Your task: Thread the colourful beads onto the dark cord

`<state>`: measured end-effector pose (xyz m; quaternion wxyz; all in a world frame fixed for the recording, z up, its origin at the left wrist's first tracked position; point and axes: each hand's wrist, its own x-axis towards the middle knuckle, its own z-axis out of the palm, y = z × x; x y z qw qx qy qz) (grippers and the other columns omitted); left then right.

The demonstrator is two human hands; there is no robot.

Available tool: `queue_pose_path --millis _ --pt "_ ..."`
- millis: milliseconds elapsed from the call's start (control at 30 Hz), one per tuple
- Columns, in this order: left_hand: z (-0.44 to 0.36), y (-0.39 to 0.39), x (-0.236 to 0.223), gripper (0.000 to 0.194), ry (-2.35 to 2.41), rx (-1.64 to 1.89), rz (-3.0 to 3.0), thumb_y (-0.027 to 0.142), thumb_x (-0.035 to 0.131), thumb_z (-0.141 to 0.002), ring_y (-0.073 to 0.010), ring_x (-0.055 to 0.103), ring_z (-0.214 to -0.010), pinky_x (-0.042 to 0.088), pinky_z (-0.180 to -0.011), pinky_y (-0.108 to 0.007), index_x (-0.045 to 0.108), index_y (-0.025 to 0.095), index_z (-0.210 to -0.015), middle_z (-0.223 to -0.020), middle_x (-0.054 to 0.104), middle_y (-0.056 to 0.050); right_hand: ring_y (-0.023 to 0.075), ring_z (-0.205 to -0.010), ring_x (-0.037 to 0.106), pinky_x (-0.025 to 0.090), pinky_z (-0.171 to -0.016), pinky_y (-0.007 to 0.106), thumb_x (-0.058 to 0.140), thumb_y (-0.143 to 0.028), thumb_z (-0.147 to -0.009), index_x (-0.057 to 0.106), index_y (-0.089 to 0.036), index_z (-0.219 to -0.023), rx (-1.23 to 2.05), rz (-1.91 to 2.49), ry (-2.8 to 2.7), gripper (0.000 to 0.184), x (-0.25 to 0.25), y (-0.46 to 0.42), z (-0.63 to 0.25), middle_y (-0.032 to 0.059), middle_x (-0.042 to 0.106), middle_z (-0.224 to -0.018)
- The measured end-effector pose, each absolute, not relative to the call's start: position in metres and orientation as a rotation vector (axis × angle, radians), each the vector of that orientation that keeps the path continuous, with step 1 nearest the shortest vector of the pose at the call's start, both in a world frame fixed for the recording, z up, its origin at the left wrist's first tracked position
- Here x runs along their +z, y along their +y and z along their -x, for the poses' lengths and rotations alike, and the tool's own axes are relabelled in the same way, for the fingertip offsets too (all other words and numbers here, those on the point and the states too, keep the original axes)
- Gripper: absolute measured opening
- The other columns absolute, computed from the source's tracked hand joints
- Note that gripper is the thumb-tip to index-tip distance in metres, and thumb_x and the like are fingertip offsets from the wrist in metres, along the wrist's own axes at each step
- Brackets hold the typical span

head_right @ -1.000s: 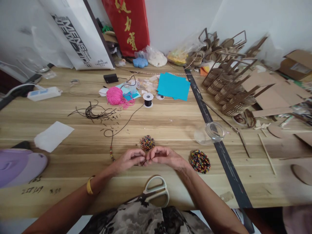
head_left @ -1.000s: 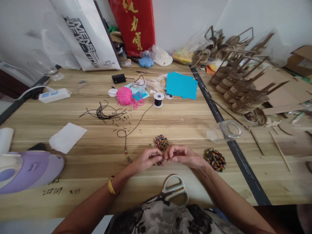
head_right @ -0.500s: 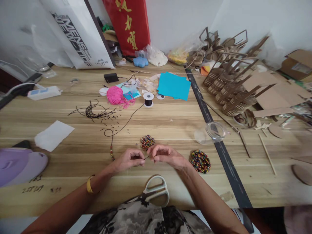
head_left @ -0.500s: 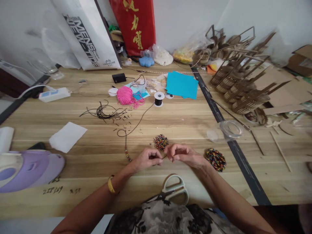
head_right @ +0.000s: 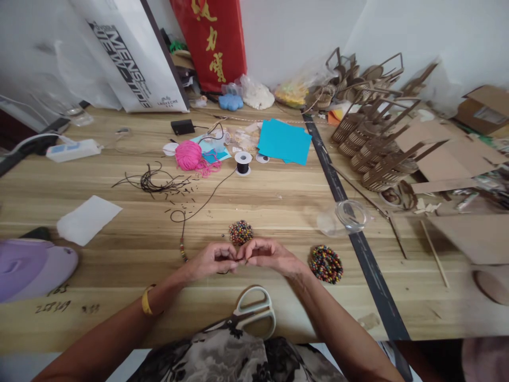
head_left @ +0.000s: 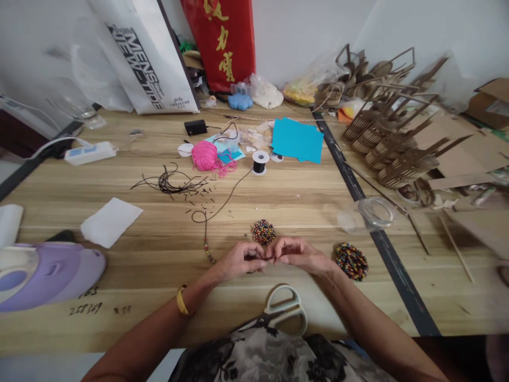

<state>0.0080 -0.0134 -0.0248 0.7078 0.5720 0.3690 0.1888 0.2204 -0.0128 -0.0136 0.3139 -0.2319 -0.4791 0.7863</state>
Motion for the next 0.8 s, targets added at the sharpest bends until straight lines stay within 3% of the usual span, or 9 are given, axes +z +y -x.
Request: queue_pose_path --millis 300,600,800 --pt "-0.0094 -0.0134 -0.0232 0.026 0.879 0.417 -1.284 0.036 0.066 -0.072 -0.0074 0.044 -0.052 0.034 -0.052 -0.020 0.054 0.013 -0.070 -0.060 0.058 0.000 0.0159 -0.090 0.060 0.046 -0.082 0.031 0.072 -0.031 -0.078 0.062 -0.015 -0.083 2.097 0.625 -1.269 0.020 -0.0149 -0.0133 -0.2206 0.0077 0.064 -0.099" --pt "-0.0071 -0.0131 -0.0204 0.028 0.803 0.434 -1.250 0.039 0.066 -0.075 -0.0094 0.054 -0.060 0.040 -0.057 -0.020 0.058 0.012 -0.078 -0.068 0.064 -0.003 0.0146 -0.088 0.061 0.045 -0.083 0.031 0.071 -0.030 -0.079 0.062 -0.014 -0.083 2.089 0.611 -1.274 0.019 -0.0143 -0.0128 -0.2210 0.0074 0.065 -0.096" --pt "-0.0071 -0.0124 -0.0228 0.028 0.833 0.451 -1.222 0.038 0.069 -0.073 -0.0085 0.054 -0.055 0.042 -0.055 -0.020 0.057 0.012 -0.072 -0.060 0.059 0.000 0.0150 -0.089 0.060 0.044 -0.082 0.030 0.071 -0.032 -0.079 0.061 -0.014 -0.083 2.082 0.641 -1.318 0.021 -0.0130 -0.0128 -0.2204 0.0080 0.064 -0.097"
